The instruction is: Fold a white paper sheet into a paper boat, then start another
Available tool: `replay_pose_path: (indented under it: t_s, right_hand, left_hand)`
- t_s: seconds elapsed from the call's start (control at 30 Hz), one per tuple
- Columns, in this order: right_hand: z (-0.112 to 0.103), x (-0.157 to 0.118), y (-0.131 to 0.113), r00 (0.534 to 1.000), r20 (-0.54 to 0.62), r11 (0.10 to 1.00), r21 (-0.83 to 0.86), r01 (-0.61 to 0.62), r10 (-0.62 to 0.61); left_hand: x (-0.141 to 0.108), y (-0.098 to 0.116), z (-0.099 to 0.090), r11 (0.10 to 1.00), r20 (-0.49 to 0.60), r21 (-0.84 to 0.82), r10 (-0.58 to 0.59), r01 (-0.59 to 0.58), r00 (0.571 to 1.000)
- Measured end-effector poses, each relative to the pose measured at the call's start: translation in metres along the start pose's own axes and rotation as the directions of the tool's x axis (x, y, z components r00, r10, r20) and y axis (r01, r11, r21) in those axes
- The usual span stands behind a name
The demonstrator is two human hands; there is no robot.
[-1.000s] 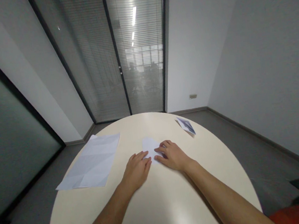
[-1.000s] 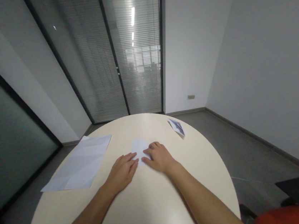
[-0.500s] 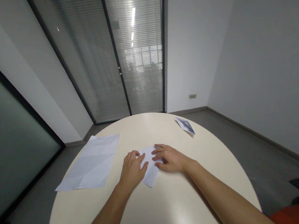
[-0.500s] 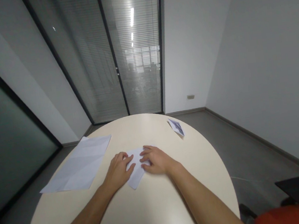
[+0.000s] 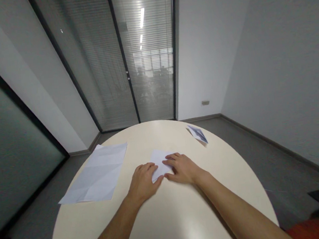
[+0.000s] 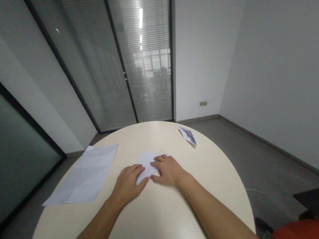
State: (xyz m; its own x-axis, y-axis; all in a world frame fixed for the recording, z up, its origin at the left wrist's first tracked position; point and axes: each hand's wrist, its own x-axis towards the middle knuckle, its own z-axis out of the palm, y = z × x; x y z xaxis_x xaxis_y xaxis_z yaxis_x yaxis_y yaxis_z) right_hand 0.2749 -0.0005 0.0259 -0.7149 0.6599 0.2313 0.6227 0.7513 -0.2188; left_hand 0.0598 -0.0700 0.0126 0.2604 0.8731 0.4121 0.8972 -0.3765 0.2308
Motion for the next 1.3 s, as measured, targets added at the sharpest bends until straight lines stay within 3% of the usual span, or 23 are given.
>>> replay_pose_path:
  t_s: [0.57, 0.83, 1.3]
  right_hand:
    - [-0.007, 0.001, 0.000, 1.000, 0.007, 0.999, -0.020, -0.028, 0.028]
    - [0.005, -0.001, 0.006, 0.995, -0.051, 0.991, 0.099, 0.087, -0.082]
    - [-0.001, 0.000, 0.004, 0.996, -0.030, 0.993, 0.077, 0.091, -0.089]
  left_hand:
    - [-0.002, -0.010, 0.007, 0.999, 0.003, -0.031, 0.010, -0.010, 1.000]
    - [-0.003, -0.011, 0.010, 0.998, -0.001, -0.069, 0.006, -0.006, 1.000]
    - [-0.002, -0.008, 0.004, 0.994, 0.000, -0.110, 0.025, -0.025, 1.000]
